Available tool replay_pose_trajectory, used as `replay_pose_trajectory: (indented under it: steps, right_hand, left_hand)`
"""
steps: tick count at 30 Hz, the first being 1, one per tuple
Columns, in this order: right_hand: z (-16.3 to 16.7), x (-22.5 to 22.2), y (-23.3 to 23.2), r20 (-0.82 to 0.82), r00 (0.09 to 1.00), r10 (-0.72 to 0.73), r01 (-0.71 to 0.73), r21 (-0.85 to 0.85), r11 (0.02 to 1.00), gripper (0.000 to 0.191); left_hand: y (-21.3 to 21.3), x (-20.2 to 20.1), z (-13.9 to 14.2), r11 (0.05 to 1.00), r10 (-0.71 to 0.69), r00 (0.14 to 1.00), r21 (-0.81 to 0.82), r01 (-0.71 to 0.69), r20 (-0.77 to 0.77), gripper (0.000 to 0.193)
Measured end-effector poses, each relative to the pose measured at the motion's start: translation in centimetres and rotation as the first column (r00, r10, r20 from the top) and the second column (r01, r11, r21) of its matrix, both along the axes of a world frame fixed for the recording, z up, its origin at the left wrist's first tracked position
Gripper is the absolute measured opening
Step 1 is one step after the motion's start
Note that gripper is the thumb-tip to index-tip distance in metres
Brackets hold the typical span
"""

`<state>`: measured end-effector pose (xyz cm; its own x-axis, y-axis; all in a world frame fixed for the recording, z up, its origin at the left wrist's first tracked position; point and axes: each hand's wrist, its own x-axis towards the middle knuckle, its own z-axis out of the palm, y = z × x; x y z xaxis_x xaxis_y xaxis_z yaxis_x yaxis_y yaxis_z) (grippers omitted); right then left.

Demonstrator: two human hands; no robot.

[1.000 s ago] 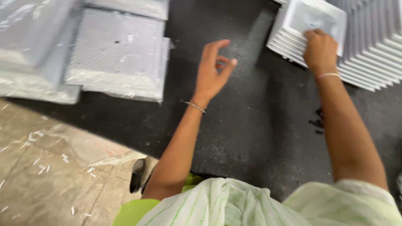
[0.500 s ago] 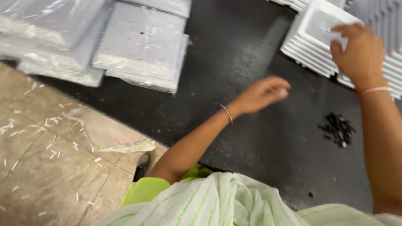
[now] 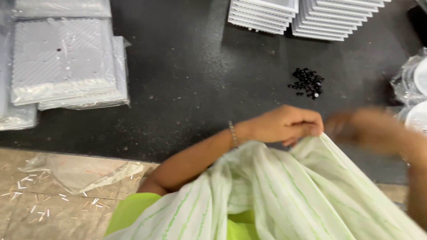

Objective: The person attaches small black fasteners to the center hole of white square LED panel housings, one panel at a time, then stacks the finished panels and wraps some in plastic film. They repeatedly pick a panel, insert a fastener, and place it on a growing stack.

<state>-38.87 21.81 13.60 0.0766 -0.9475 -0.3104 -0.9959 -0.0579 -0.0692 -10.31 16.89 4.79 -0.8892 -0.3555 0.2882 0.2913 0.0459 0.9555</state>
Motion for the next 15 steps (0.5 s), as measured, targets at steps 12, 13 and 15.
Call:
replay_pose_trajectory:
  steps: [12, 13, 15]
  right_hand:
    - [-2.6, -1.5, 10.4, 0.138, 0.986, -0.097, 0.079, 0.129, 0.989, 0.023]
    - [-2.7, -1.4, 11.4, 0.143, 0.985, -0.094, 0.078, 0.111, 0.991, 0.023]
    - [-2.5, -1.2, 12.9, 0.152, 0.984, -0.090, 0.079, 0.078, 0.994, 0.022]
  left_hand:
    - [4.9, -2.7, 2.8, 0.931, -0.111, 0.981, -0.362, 0.048, -0.156, 0.018]
    - [5.7, -2.9, 2.9, 0.927, -0.154, 0.976, -0.364, 0.088, -0.157, 0.017]
    - [6.9, -3.0, 3.5, 0.914, -0.234, 0.959, -0.372, 0.161, -0.161, 0.017]
